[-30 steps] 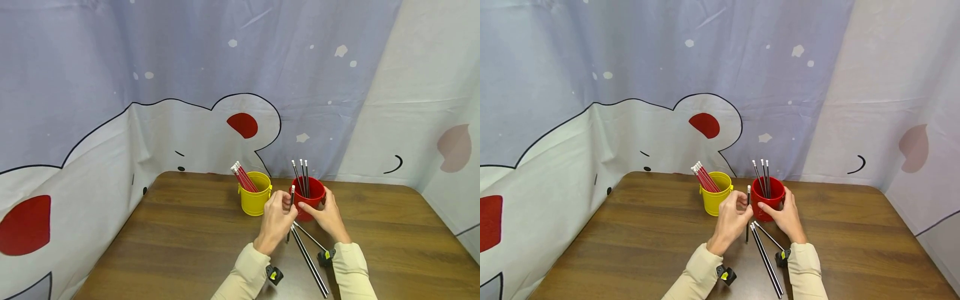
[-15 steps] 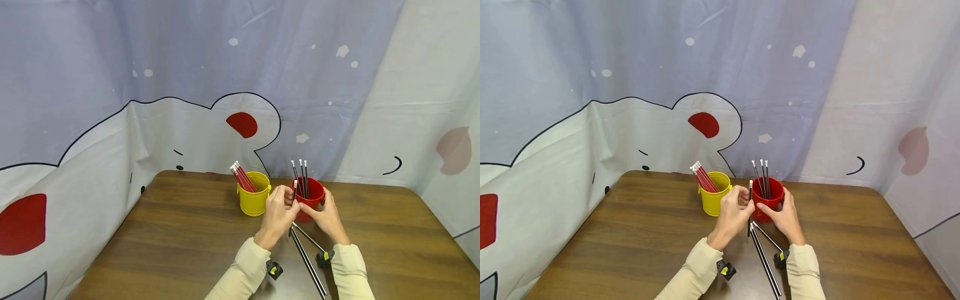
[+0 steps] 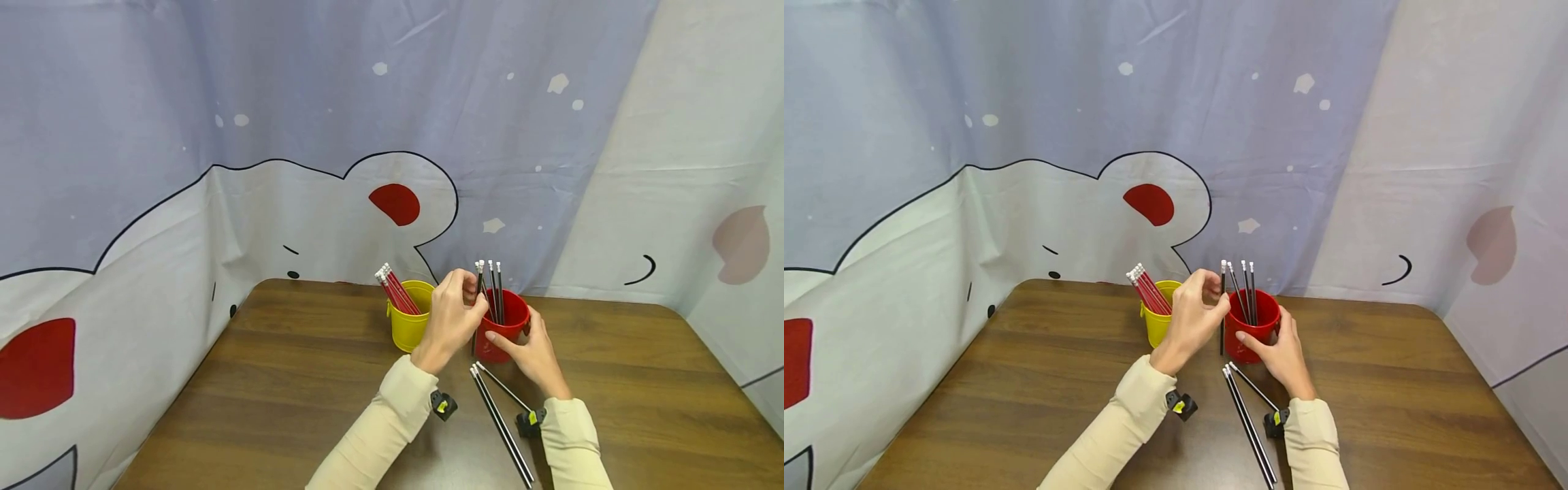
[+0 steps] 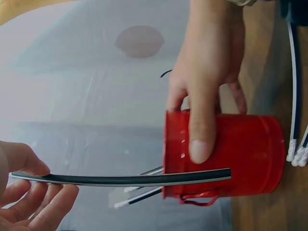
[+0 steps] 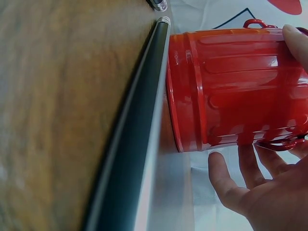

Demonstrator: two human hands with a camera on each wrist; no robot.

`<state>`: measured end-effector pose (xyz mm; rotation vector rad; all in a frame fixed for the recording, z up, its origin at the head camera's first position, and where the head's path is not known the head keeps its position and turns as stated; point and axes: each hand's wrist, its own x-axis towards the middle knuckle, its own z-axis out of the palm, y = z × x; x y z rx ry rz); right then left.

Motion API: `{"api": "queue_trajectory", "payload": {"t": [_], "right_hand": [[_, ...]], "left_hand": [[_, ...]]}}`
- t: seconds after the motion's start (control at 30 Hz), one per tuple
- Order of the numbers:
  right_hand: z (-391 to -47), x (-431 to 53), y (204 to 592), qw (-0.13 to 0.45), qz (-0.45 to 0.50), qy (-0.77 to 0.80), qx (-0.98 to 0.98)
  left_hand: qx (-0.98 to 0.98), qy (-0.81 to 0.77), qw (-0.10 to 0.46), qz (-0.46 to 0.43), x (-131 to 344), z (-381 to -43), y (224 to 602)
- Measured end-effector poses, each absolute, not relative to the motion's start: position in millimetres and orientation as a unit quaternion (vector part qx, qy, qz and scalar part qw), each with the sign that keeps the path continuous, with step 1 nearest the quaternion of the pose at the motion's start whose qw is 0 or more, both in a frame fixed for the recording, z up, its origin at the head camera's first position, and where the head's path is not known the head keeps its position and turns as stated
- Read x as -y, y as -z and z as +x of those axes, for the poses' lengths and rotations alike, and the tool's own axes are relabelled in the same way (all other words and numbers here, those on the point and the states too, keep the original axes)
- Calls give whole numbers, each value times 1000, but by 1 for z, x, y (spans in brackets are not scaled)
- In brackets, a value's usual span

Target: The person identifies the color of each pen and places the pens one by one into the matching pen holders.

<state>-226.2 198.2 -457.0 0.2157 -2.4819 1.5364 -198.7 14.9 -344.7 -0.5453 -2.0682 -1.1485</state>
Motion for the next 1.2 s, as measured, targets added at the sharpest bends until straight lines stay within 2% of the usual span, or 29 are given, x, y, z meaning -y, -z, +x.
{"api": "queue_trajectory", "payload": {"t": [0.77,1.2], "right_hand": [[-226,-199,454,91,80,-524,843],[-226,-199,455,101,85,-519,844]], "left_hand": [[810,395,367,-231,-25,-225,298],[815,379,375,-227,-34,-232,298]]}}
